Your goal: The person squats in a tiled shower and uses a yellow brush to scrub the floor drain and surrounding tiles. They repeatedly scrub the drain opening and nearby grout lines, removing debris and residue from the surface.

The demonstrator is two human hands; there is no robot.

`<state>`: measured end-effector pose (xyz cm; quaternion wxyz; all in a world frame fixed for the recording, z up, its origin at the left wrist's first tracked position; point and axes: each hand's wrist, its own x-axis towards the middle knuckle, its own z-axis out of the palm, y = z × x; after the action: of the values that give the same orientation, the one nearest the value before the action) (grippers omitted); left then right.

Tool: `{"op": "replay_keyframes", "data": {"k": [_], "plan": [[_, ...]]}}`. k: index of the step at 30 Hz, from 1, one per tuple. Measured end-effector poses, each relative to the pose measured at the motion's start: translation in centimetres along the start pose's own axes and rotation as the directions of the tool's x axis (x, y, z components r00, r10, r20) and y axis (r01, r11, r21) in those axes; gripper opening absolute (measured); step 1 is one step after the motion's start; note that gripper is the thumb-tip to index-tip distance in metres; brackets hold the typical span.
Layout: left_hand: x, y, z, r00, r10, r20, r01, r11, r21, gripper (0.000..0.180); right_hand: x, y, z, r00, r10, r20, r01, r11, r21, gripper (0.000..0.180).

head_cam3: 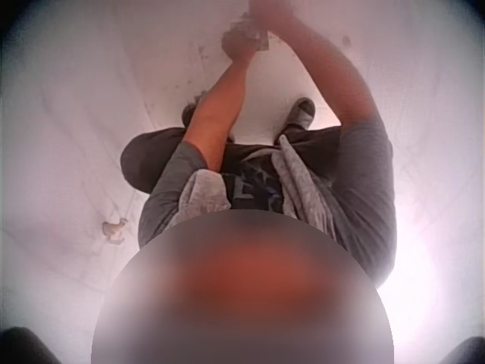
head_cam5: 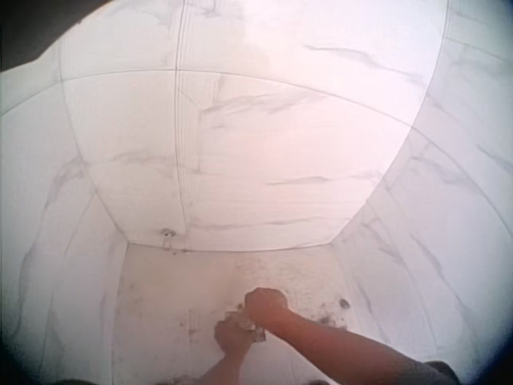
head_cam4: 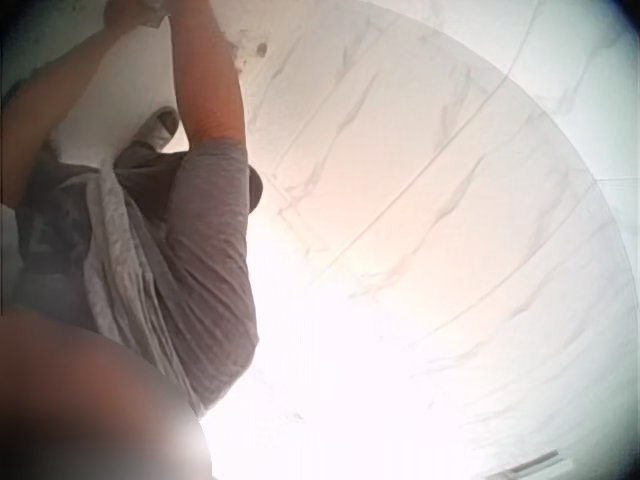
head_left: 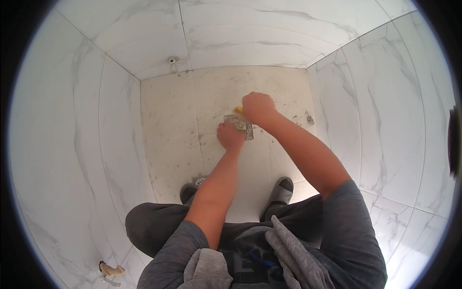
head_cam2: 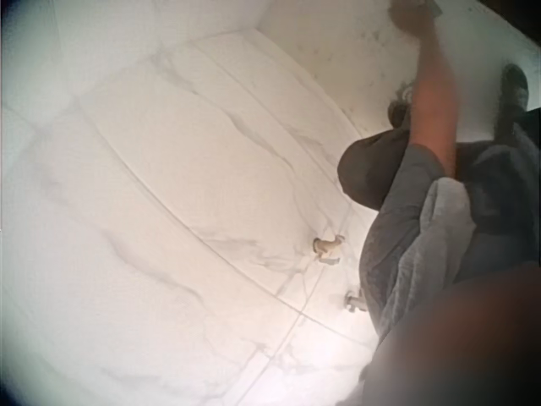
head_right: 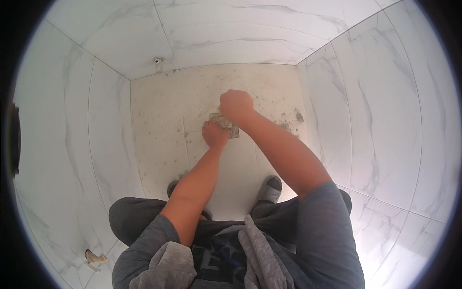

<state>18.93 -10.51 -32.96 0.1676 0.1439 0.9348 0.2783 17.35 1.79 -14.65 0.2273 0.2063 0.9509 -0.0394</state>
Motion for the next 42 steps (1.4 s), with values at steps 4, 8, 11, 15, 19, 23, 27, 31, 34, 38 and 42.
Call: {"op": "replay_keyframes", "data": {"k": [4, 8, 11, 15, 19, 23, 27, 31, 34, 38, 42], "plan": [[0.0, 0.0, -1.0, 0.998, 0.003, 0.061, -0.002, 1.000, -0.008, 0.047, -0.1, -0.8, 1.5, 0.996, 0.016, 0.089, -0.018, 1.000, 0.014, 0.018], [0.6, 0.5, -1.7, 0.996, 0.003, 0.092, -0.005, 1.000, 0.014, 0.051, -0.6, 1.5, 0.8, 0.989, 0.104, 0.104, -0.102, 0.995, -0.022, 0.019], [0.8, 0.9, -1.5, 0.996, -0.003, 0.090, 0.003, 1.000, -0.003, 0.052, -1.3, 3.4, -0.8, 0.990, 0.138, 0.008, -0.138, 0.990, 0.028, 0.018], [0.2, 0.4, -1.1, 0.999, -0.003, 0.051, 0.004, 1.000, -0.022, 0.052, -2.0, 3.7, -1.5, 0.991, 0.125, -0.041, -0.120, 0.987, 0.109, 0.015], [0.0, 0.0, -0.7, 0.999, 0.024, 0.023, -0.022, 0.996, -0.087, 0.051, -1.4, 2.7, 0.4, 0.991, 0.063, -0.117, -0.045, 0.987, 0.151, 0.016], [0.1, -0.2, -0.6, 0.999, 0.037, 0.028, -0.034, 0.994, -0.100, 0.050, -1.0, 2.5, 2.1, 0.997, -0.040, -0.073, 0.046, 0.996, 0.082, 0.015], [0.2, -0.1, -0.8, 0.999, 0.013, 0.046, -0.010, 0.998, -0.070, 0.051, -0.9, 3.6, 1.4, 1.000, -0.013, 0.020, 0.013, 1.000, 0.017, 0.015], [0.3, 0.1, -1.0, 0.997, 0.011, 0.070, -0.005, 0.996, -0.086, 0.051, 0.1, 4.3, 0.1, 0.998, 0.047, -0.031, -0.044, 0.996, 0.082, 0.017], [0.3, 0.0, -1.0, 0.996, -0.005, 0.084, 0.016, 0.993, -0.120, 0.051, 0.4, 3.4, 0.4, 0.992, -0.035, -0.124, 0.050, 0.991, 0.123, 0.017], [0.4, -0.4, -0.6, 0.998, 0.031, 0.049, -0.024, 0.992, -0.127, 0.050, -0.9, 3.2, 1.4, 0.998, 0.030, 0.054, -0.034, 0.995, 0.090, 0.017], [0.5, -0.5, -0.7, 0.999, 0.010, 0.050, -0.003, 0.992, -0.123, 0.050, -1.9, 5.3, 0.3, 0.982, 0.031, 0.187, -0.036, 0.999, 0.028, 0.018]]}}
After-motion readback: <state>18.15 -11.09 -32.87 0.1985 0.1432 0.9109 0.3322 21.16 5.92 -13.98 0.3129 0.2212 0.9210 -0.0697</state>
